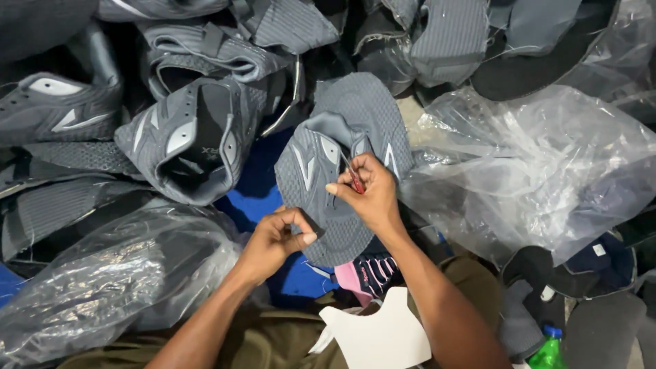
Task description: The person trims excess material and threads from shoe upper components using scissors.
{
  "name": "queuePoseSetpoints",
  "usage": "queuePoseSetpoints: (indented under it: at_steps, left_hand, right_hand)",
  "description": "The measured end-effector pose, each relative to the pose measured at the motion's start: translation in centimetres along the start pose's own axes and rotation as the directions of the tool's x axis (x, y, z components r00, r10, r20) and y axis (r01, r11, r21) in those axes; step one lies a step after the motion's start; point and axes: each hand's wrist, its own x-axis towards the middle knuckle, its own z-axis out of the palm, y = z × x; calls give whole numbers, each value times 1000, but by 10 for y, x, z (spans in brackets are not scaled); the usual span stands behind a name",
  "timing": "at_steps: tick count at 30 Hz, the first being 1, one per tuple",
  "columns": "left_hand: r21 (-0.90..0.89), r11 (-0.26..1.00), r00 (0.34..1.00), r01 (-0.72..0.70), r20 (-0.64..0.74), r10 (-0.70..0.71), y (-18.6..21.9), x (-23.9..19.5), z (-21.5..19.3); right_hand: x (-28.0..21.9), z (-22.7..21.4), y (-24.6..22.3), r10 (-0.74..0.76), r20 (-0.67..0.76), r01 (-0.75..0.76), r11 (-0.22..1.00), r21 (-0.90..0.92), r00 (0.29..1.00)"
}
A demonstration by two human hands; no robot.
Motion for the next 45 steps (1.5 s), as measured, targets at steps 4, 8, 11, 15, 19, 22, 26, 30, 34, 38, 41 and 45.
queuePoseSetpoints:
  at_steps: [4,8,11,15,19,22,26,30,34,38,41,45]
  left_hand:
    - [-46,987,988,152,38,-150,11,2,-1]
    - [-295,955,982,41,-163,-92,-18,0,-17]
    - [-258,962,879,90,-433,-199,-32,3,-28]
    - [28,990,771,141,-630,-92,-18,2,-17]
    - [-33,999,873,38,-486,-49,10,0,-7]
    - [-134,988,878,78,-460,-132,16,3,-8]
    - [-165,980,875,113,-451,-177,19,1,-11]
    - [29,1000,866,-11,-500,24,18,-2,-13]
    - [353,929,855,-111,-443,271,50,-2,-17]
    - [408,913,856,-8,-469,217,46,-1,-19]
    - [200,980,876,-4,-471,100,25,1,-23]
    - [-386,922,953,-14,-284,-104,22,7,-22]
  right_hand:
    - [5,-12,-9,14,-30,-13,1000,21,999]
    - [12,-34,-27,43,-112,-26,989,146,993]
    - [15,-46,-28,51,-129,-18,970,241,990]
    - [14,-40,-22,57,-65,-39,964,263,996]
    - [8,-25,-9,84,-18,-78,975,207,996]
    - [7,-16,3,58,37,-63,989,134,998]
    - [5,-8,8,22,169,-43,991,125,985]
    - [3,-7,-5,14,257,-59,984,167,966]
    - [6,-16,-10,35,264,-86,980,182,964]
    - [5,-18,-15,55,267,-106,977,183,962]
    - [5,-17,-21,63,256,-108,980,166,965]
    - [2,-12,-29,87,231,-114,987,109,969]
